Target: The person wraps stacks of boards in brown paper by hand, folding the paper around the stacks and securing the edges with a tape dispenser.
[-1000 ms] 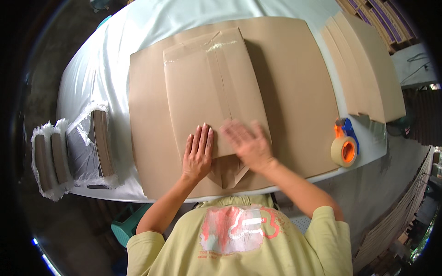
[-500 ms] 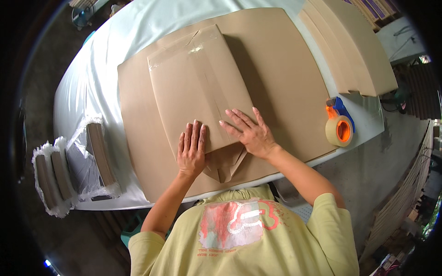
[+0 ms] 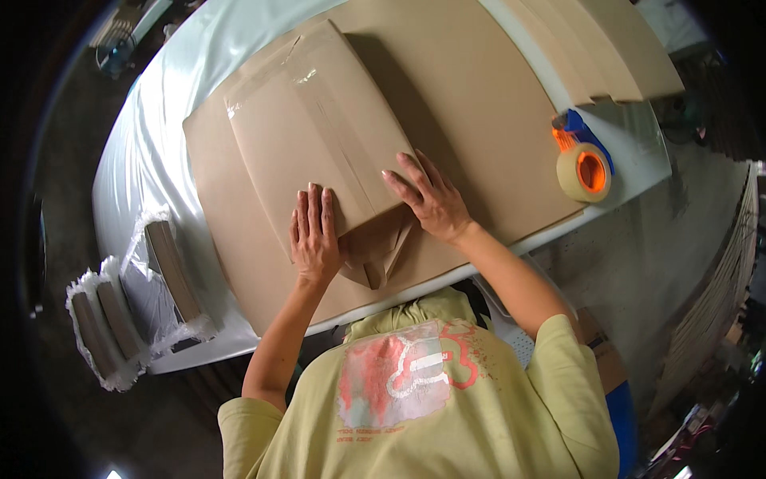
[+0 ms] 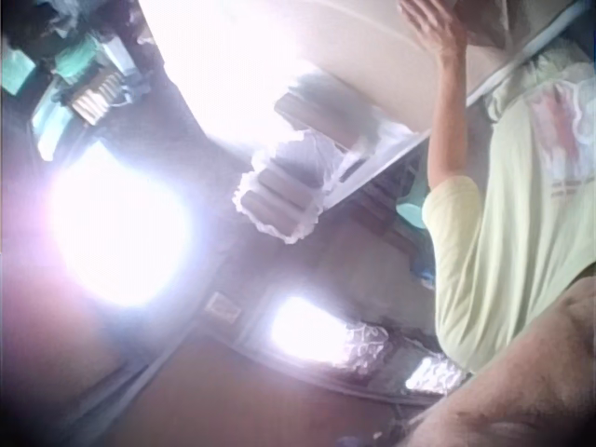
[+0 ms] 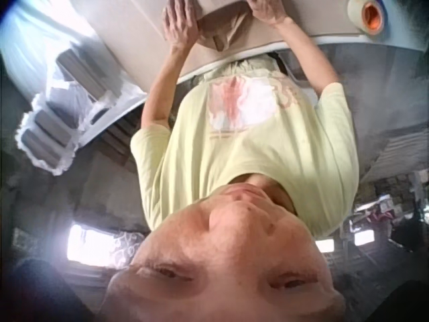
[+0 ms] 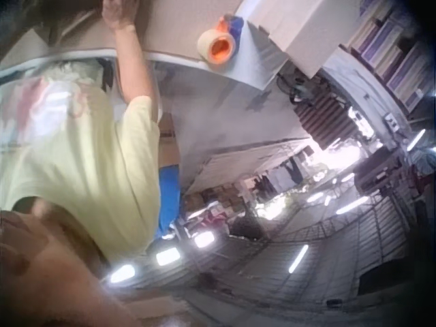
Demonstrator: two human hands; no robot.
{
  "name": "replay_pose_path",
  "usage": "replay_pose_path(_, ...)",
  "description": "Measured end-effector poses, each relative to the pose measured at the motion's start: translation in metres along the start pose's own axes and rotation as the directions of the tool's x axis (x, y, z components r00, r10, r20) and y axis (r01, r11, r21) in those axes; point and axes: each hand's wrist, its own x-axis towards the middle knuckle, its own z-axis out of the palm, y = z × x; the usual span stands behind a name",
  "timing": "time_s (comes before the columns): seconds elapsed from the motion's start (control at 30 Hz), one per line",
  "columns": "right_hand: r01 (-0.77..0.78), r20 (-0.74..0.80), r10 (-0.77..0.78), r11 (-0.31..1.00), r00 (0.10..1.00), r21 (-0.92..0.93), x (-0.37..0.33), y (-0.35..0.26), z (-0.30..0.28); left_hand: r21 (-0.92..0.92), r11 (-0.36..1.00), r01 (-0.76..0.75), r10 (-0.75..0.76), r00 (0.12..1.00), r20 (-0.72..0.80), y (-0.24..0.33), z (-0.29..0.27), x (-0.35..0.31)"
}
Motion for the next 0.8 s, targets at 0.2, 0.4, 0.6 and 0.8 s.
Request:
replay_pose_path(0.2, 0.24, 0.165, -0.241, 0.97, 0.956, 0.025, -0.019, -0.01, -0.04, 0.068, 0.997, -0.035, 0.036, 0.999, -0.021, -0.007, 0.008, 0.001)
replay_pose_path(0.4, 0.239, 0.032, -0.237, 0.97, 0.971, -0.052, -0.001, -0.024, 0.003, 0.074, 0.996, -0.052, 0.052, 0.999, 0.004, -0.004, 0.005, 0.003)
replay_pose_path(0.6, 0.158, -0.305, -0.167, 0.986, 0.937, -0.054, 0.003, -0.042, 0.031, 0.029, 0.996, -0.081, 0.082, 0.996, -0.046, -0.016, 0.008, 0.004)
replay_pose_path(0.8, 0.153, -0.287, -0.157, 0.988, 0.945, -0.037, 0.004, -0.036, 0.026, -0.032, 0.976, -0.215, 0.216, 0.976, 0.037, -0.046, -0.011, -0.015)
